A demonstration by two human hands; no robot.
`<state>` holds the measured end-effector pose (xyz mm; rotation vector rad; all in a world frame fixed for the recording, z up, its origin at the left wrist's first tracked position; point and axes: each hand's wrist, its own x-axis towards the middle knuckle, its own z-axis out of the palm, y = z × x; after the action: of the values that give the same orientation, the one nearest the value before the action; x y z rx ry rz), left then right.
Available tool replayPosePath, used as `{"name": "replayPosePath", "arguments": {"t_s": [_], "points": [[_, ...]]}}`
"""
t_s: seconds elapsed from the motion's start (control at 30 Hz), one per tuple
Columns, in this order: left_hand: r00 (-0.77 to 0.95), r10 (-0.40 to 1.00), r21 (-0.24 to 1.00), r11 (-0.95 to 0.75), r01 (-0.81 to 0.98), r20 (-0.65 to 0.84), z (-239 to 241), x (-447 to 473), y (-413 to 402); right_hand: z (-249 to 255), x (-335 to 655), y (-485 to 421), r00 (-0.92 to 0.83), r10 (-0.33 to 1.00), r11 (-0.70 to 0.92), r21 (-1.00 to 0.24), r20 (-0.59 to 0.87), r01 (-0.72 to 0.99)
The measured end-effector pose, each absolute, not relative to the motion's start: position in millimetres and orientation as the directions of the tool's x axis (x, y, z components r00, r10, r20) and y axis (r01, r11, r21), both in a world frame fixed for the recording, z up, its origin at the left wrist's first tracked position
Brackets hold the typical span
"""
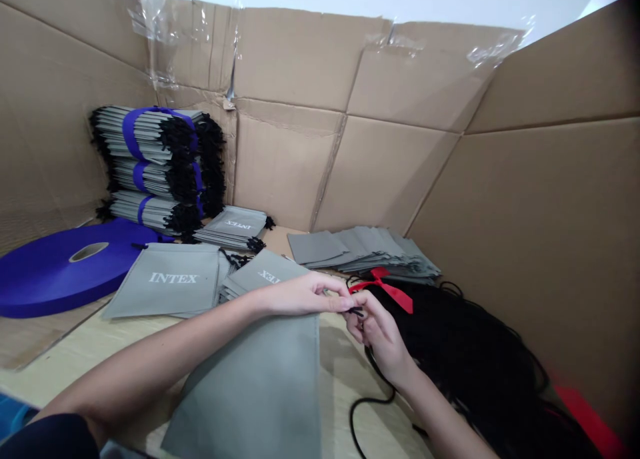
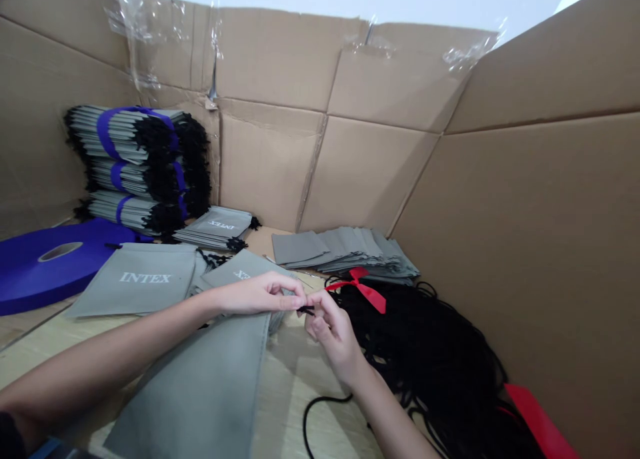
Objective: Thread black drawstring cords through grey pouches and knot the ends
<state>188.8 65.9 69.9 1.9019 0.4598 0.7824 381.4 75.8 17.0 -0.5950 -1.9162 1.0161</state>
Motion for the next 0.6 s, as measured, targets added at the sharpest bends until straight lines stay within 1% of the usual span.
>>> {"name": "replayPosePath", "arguments": {"t_s": [0.07,0.17,0.33,0.47,0.6], "points": [[0.731,0.609,0.901,-0.433,-0.02,0.309,70,189,65,14,382,75,-0.491,0.721,0.588,-0.806,0.489,0.061],[0.73,0.618,0.897,-0.441,0.015,0.292,70,190,64,13,384,76,-0.452,0.724,0.616,-0.783,0.521,0.085],[0.724,0.638,0.908,-0.416,0.039,0.261,67,192,65,18,383,74,-0.486,0.702,0.648,-0.75,0.52,0.133],[0.663,0.696,0.918,-0.396,0.034,0.275,61,193,70,22,376,70,-0.491,0.756,0.536,-0.84,0.433,0.083],[0.617,0.738,0.886,-0.443,0.136,0.274,59,194,72,26,370,69,-0.468,0.812,0.413,-0.91,0.349,0.039]]}}
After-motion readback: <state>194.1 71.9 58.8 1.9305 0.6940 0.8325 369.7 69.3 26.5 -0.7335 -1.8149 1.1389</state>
